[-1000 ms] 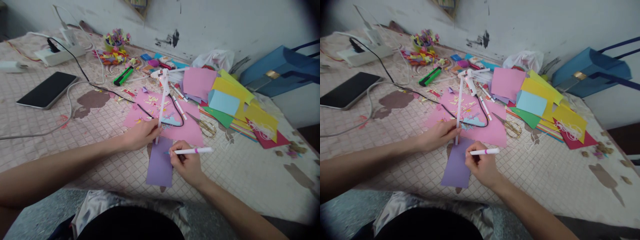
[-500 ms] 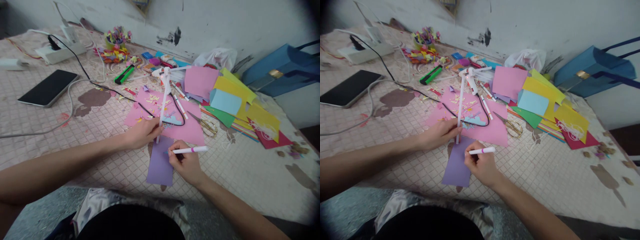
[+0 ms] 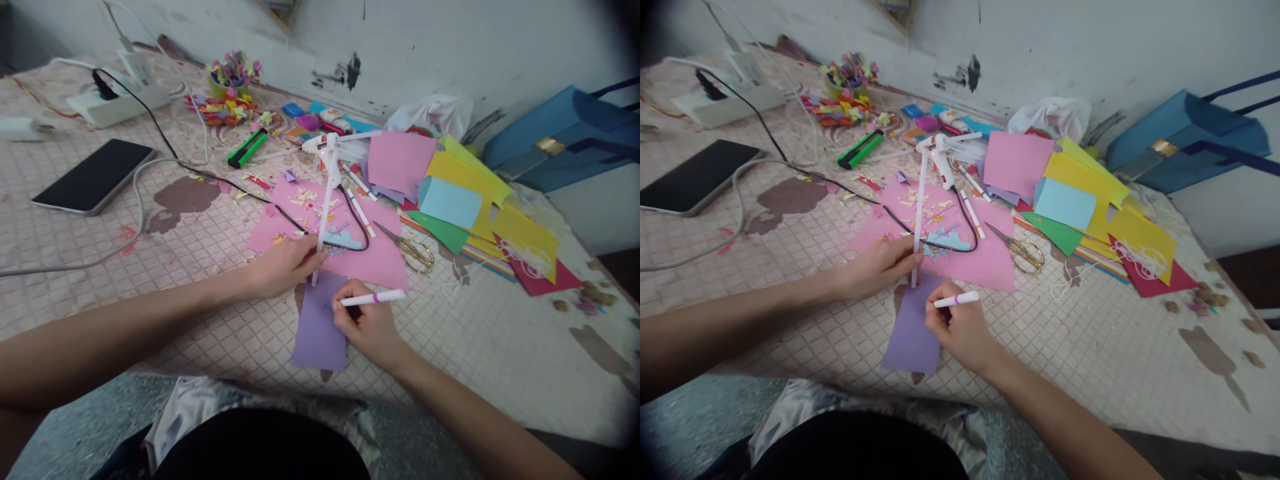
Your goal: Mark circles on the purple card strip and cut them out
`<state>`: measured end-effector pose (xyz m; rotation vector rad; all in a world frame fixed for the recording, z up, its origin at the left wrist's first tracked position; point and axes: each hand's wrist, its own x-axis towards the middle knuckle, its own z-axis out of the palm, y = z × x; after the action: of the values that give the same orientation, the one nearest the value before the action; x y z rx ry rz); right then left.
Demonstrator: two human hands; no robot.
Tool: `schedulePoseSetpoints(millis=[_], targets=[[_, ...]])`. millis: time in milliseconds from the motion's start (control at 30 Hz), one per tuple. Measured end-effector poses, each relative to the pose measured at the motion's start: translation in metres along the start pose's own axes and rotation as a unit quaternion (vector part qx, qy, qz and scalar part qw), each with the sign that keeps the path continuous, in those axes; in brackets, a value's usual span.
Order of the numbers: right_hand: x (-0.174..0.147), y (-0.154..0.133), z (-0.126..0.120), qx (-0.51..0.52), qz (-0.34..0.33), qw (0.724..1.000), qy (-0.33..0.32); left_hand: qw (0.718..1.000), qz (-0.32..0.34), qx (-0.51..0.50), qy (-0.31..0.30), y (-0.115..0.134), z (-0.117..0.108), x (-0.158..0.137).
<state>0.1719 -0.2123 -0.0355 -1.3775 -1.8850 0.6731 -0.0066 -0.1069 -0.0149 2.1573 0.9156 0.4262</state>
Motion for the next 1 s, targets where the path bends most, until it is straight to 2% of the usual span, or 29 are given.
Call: schedulePoseSetpoints(millis=[100, 267, 533, 733, 1000], targets=[[-0.001, -0.001, -0.001, 0.002, 0.001, 1.000, 0.001, 1.000, 0.001, 0.013, 0.006, -0.001, 0.001, 0.001], [-0.009, -0.002, -0.003, 0.060, -0.013, 0.996, 0.071, 1.000, 0.006, 0.018, 0.009, -0.002, 0.002, 0.001], [-0.015, -0.004, 0.000, 0.053, -0.003, 0.998, 0.032, 0.999, 0.021, -0.041, -0.003, 0.000, -0.001, 0.000], [-0.014, -0.004, 0.000, 0.047, 0.003, 0.999, 0.016, 1.000, 0.006, -0.012, -0.003, 0.001, -0.001, 0.000], [-0.012, -0.007, 0.000, 0.045, 0.001, 0.999, 0.013, 1.000, 0.006, -0.024, -0.004, 0.001, 0.000, 0.000]])
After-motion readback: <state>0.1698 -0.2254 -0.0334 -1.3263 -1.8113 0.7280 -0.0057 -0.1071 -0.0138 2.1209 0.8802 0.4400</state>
